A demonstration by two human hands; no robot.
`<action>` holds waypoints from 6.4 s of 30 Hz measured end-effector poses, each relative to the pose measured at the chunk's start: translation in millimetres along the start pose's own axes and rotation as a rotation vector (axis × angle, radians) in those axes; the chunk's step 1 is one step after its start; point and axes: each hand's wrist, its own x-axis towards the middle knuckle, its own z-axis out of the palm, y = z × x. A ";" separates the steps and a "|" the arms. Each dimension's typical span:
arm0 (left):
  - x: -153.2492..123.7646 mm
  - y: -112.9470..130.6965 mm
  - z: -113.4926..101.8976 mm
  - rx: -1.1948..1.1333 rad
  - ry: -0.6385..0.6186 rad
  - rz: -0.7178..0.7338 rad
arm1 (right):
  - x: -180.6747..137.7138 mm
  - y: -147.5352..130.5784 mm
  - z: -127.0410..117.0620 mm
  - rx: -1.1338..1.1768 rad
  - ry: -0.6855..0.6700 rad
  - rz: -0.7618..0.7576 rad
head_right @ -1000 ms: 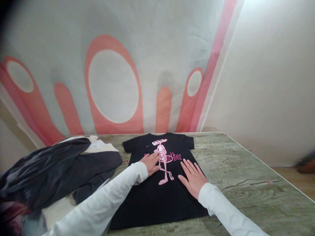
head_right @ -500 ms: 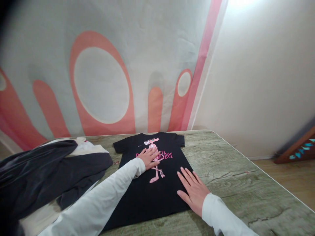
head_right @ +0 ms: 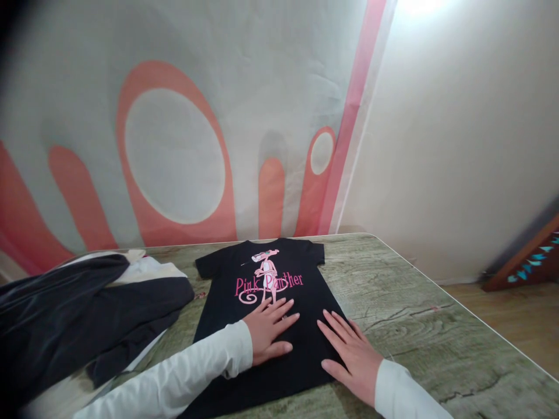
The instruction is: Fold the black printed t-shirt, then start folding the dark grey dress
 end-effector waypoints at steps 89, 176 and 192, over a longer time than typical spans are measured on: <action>109.1 -131.0 -1.1 -0.451 0.654 -0.598 | 34.6 -62.4 -0.2 0.135 0.160 -0.071; 86.9 -129.2 -14.9 -0.096 0.663 -0.631 | 354.3 80.5 19.3 0.365 0.585 -0.017; 92.3 -148.1 9.8 -0.114 0.543 -0.664 | 291.3 53.5 20.3 0.021 0.165 -0.103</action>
